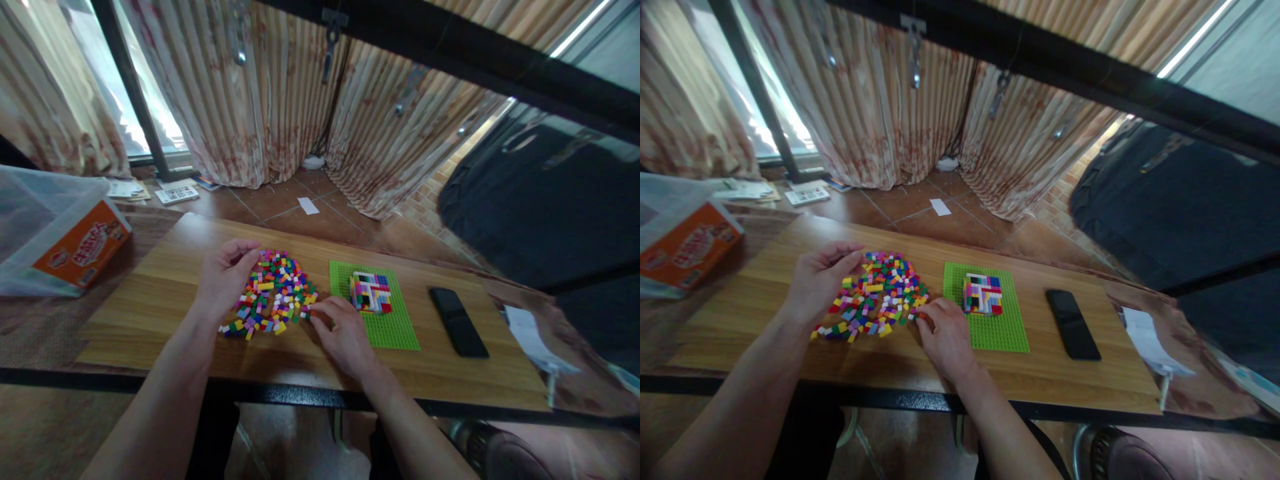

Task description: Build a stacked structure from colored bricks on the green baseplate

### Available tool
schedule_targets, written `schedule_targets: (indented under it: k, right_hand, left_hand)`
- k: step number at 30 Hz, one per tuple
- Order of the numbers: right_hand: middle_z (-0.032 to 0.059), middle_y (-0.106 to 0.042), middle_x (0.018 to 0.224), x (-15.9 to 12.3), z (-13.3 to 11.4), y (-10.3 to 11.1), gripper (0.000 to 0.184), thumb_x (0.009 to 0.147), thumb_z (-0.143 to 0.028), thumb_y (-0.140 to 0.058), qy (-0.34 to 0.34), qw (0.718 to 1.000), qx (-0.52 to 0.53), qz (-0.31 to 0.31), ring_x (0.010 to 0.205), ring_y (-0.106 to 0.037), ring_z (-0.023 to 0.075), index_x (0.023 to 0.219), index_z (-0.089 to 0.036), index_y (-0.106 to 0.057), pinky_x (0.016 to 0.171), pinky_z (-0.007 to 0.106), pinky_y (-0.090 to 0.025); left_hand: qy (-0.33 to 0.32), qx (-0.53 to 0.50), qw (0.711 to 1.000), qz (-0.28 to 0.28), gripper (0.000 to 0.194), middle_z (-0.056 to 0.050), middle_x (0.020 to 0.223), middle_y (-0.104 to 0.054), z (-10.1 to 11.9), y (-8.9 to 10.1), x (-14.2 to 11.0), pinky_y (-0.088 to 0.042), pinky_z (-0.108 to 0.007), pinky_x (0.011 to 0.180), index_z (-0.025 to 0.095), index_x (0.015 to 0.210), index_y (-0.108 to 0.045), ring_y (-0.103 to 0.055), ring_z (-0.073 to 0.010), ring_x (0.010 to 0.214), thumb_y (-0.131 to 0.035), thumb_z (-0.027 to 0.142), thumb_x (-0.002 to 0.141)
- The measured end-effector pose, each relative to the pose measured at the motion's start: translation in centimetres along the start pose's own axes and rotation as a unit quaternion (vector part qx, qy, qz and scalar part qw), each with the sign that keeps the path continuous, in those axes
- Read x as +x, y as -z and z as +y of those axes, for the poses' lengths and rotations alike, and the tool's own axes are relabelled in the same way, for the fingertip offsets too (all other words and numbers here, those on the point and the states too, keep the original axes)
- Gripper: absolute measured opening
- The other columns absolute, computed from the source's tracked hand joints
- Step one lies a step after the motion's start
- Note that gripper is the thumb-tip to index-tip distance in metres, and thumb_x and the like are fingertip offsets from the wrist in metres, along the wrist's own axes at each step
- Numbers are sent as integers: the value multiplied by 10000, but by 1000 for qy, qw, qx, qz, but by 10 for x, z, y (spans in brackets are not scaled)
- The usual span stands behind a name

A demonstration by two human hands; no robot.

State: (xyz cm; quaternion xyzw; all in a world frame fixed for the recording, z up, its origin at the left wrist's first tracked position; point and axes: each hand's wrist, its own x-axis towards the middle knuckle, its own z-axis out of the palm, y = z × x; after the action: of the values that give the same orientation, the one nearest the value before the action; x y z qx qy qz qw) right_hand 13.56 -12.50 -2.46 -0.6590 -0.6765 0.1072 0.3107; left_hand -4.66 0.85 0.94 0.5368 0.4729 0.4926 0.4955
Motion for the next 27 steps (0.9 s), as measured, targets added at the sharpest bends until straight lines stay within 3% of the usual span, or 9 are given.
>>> schedule_targets:
  k: [6, 12, 16, 19, 23, 27]
  right_hand:
    - [32, -693, 886, 0, 4, -7, 176, 813, -137, -624, -5, 999, -32, -32, 860, -623, 205, 940, -238, -693, 801, 340, -474]
    - [32, -703, 890, 3, 3, -16, 146, 853, -154, -595, 15, 1000, -15, -18, 852, -634, 198, 935, -237, -683, 808, 328, -470]
    - [29, -703, 887, 2, 0, -17, 138, 880, -179, -571, 27, 1000, 1, -4, 845, -637, 195, 947, -244, -672, 797, 325, -471]
    - [25, -700, 870, 3, 0, -17, 127, 886, -190, -565, 29, 1000, 7, 2, 835, -636, 193, 931, -244, -670, 774, 320, -470]
    - [23, -698, 852, 3, 0, -16, 131, 892, -193, -556, 34, 999, 5, 7, 817, -636, 188, 914, -245, -674, 764, 312, -468]
    - [23, -699, 854, 3, -1, -16, 123, 890, -194, -567, 37, 999, 6, 11, 811, -634, 180, 909, -240, -679, 767, 303, -465]
  left_hand:
    - [4, 45, 999, 5, 268, -13, 760, -699, -14, 12, 9, -520, -233, 602, 167, 922, -687, -640, -140, 638, -656, 318, 702]
    - [-64, 232, 970, 22, 258, -45, 813, -717, -24, 32, 15, -507, -261, 668, 173, 908, -693, -652, -191, 754, -605, 347, 739]
    - [-68, 286, 951, -98, 244, -43, 787, -713, -20, 38, 13, -496, -274, 659, 176, 866, -704, -642, -192, 723, -562, 342, 758]
    - [-105, 339, 918, -176, 246, -42, 841, -713, -20, 33, 9, -495, -289, 682, 193, 895, -710, -637, -193, 729, -566, 339, 760]
    - [-150, 445, 857, -212, 221, -70, 955, -700, -23, 23, 4, -485, -321, 760, 209, 905, -721, -639, -223, 842, -574, 291, 763]
    - [-153, 496, 825, -223, 172, -77, 946, -681, -22, 16, 2, -467, -325, 777, 209, 843, -717, -624, -227, 852, -570, 268, 774]
